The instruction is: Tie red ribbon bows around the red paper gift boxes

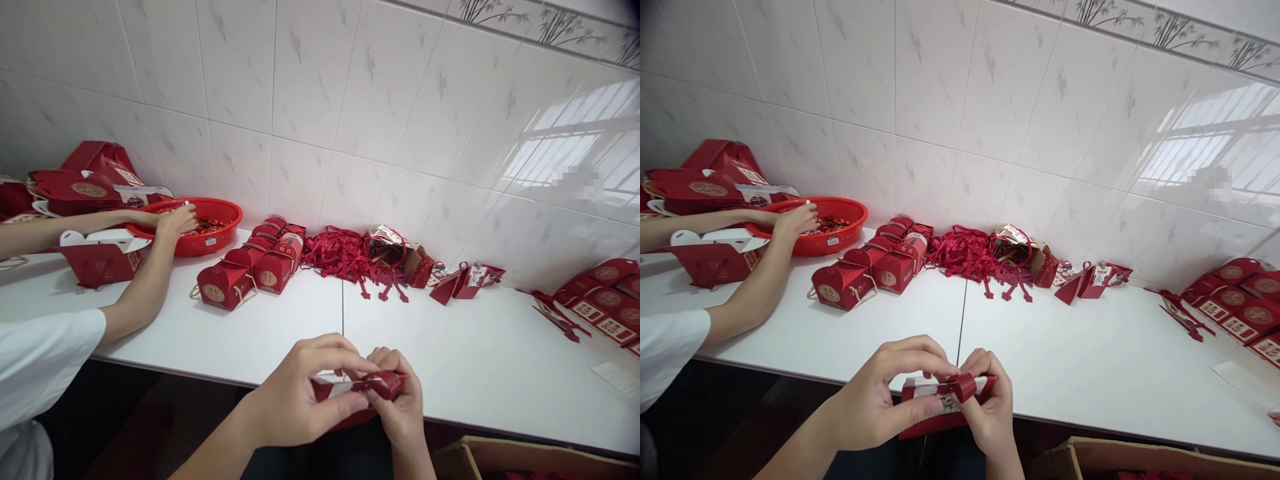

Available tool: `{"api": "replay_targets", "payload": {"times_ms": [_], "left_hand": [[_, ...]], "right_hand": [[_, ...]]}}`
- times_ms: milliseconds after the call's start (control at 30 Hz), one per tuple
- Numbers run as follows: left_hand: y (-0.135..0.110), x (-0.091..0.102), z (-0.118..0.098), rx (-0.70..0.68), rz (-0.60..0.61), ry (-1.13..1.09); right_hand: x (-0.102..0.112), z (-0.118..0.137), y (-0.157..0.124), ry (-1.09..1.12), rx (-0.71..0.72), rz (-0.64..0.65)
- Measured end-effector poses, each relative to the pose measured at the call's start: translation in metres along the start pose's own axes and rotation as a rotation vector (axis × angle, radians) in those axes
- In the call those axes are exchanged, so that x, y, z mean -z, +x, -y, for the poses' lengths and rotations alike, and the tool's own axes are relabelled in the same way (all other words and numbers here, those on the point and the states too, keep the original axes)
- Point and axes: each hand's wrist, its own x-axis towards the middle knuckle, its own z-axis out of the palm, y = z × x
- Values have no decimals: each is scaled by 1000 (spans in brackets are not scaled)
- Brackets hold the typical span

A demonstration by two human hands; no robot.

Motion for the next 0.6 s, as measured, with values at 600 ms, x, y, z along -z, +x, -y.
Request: {"api": "replay_targets", "payload": {"times_ms": [600], "left_hand": [[-7, -16, 27, -134, -151, -48]], "right_hand": [[0, 6, 6, -265, 506, 4]]}}
